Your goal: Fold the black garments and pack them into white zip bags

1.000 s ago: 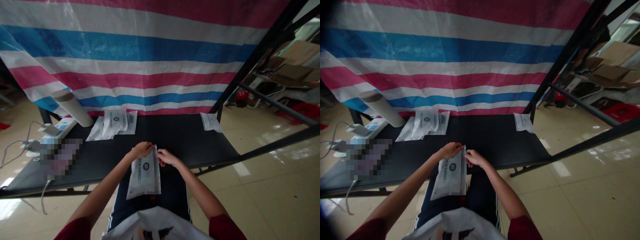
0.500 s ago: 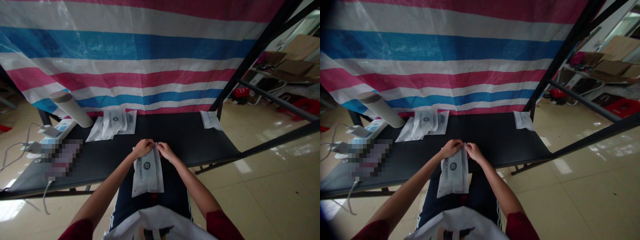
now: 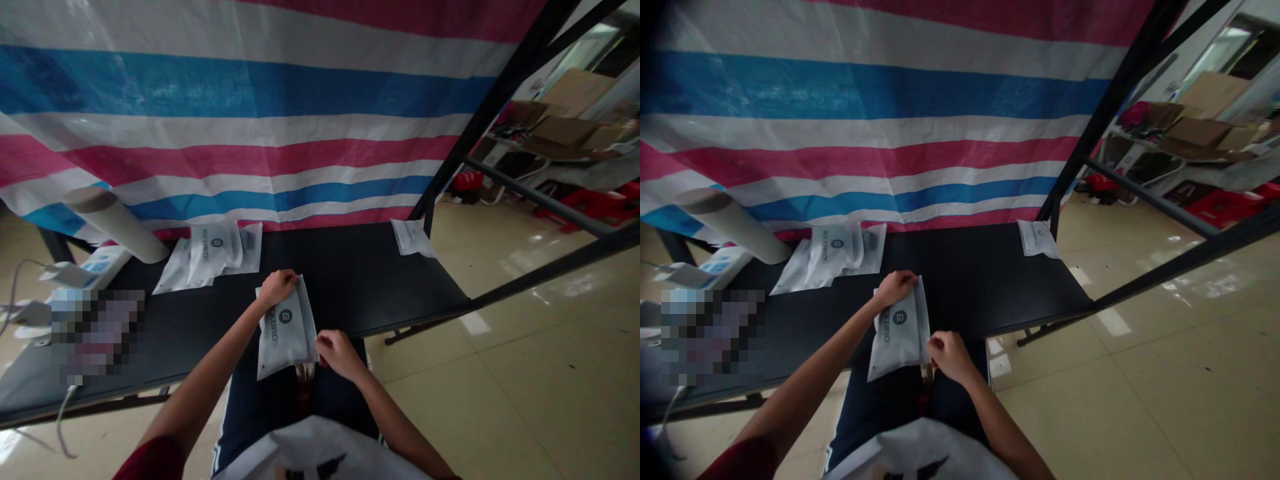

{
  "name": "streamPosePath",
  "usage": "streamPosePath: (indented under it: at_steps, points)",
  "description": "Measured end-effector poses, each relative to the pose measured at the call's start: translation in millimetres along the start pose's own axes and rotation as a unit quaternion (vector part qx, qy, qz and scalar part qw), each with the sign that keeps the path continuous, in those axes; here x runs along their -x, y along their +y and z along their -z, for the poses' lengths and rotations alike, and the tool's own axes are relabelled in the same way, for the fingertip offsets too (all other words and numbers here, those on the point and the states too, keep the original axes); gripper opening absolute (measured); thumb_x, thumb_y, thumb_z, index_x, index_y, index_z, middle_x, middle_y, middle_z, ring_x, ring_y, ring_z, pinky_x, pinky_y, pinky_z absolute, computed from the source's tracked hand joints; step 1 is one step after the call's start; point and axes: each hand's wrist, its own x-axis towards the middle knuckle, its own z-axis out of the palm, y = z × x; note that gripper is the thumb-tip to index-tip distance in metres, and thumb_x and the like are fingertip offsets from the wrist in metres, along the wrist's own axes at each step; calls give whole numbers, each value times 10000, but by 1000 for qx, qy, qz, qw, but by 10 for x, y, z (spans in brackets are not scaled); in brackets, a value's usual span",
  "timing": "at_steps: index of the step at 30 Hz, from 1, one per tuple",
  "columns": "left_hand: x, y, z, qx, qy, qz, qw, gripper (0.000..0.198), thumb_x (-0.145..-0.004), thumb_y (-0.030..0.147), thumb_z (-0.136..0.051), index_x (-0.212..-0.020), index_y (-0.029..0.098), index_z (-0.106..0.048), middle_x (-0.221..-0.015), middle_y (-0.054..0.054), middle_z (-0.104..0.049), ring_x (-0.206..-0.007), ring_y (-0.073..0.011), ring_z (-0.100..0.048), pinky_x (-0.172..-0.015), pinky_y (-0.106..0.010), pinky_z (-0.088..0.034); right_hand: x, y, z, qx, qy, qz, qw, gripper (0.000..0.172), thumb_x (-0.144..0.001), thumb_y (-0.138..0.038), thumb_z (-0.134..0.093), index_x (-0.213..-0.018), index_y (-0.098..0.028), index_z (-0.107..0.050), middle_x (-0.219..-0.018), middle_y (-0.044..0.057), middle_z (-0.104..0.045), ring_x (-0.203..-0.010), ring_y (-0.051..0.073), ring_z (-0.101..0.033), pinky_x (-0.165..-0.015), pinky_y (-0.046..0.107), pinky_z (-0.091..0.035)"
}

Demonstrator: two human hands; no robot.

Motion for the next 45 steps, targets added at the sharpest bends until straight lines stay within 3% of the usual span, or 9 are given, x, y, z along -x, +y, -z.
streamPosePath:
  at_steps: [5,8,11,14,18,23,34,41,45]
  points:
    - [-76,110,17,-6,10,-27,1000,279,-910,357,-460,-876,223,-703,-807,-45,-705,-759,-201,-637,-649,-283,-395,143,6,-58,-18,3,-24,1000,244,-858,-278,-489,-638,-186,-537,-547,-23,-559,-497,114,-560,-486,199,-390]
    - [-64,228,86,-30,77,-88,993,248,-912,322,-477,-917,215,-700,-937,-62,-716,-941,-238,-621,-808,-336,-439,91,21,-43,-63,-10,-37,997,260,-877,-354,-496,-678,-189,-524,-593,-17,-571,-519,126,-585,-475,206,-417]
    - [114,329,140,-52,164,-121,978,248,-911,318,-499,-1062,209,-663,-1110,-76,-678,-1099,-273,-552,-939,-414,-425,-8,37,22,-117,22,-30,992,216,-855,-409,-549,-902,-198,-551,-737,-13,-611,-567,129,-616,-481,213,-456]
    - [423,354,109,-52,195,-125,971,321,-925,348,-490,-1195,203,-586,-1217,-96,-614,-1168,-286,-504,-995,-464,-410,-139,60,95,-139,73,-30,987,328,-832,-429,-577,-1087,-232,-515,-845,-10,-613,-612,126,-628,-501,218,-487]
    - [755,237,-95,-22,170,-118,978,471,-930,360,-480,-1369,196,-433,-1337,-127,-525,-1267,-299,-455,-1073,-507,-372,-375,101,137,-143,54,-22,988,293,-873,-421,-494,-1064,-217,-581,-846,6,-618,-647,134,-619,-522,227,-503]
    - [893,24,-365,19,158,-99,982,587,-950,382,-451,-1470,162,-290,-1493,-165,-375,-1434,-300,-284,-1158,-518,-302,-724,69,147,-44,42,32,998,306,-897,-392,-493,-944,-164,-692,-813,40,-691,-756,175,-646,-658,255,-506]
    - [978,-57,-464,47,103,-164,980,651,-992,408,-359,-1549,171,-120,-1586,-153,-246,-1483,-263,-194,-1203,-494,-231,-982,-280,152,189,-10,18,982,245,-664,-356,-788,-812,-164,-759,-841,125,-759,-864,327,-711,-678,298,-472]
    - [958,-36,-490,-19,92,-160,983,722,-986,452,-365,-1560,170,-30,-1588,-183,-235,-1476,-295,-216,-1166,-528,-282,-798,-124,291,30,81,21,996,334,-740,-335,-692,-1033,-177,-711,-1032,85,-742,-973,271,-682,-826,333,-511]
    - [953,9,-502,-74,67,-171,980,770,-906,580,-474,-1548,257,-197,-1597,-121,-246,-1472,-361,-189,-1147,-566,-268,-563,-66,595,-71,165,-36,983,432,-698,-392,-722,-1076,-185,-685,-1052,72,-731,-974,270,-678,-794,348,-545]
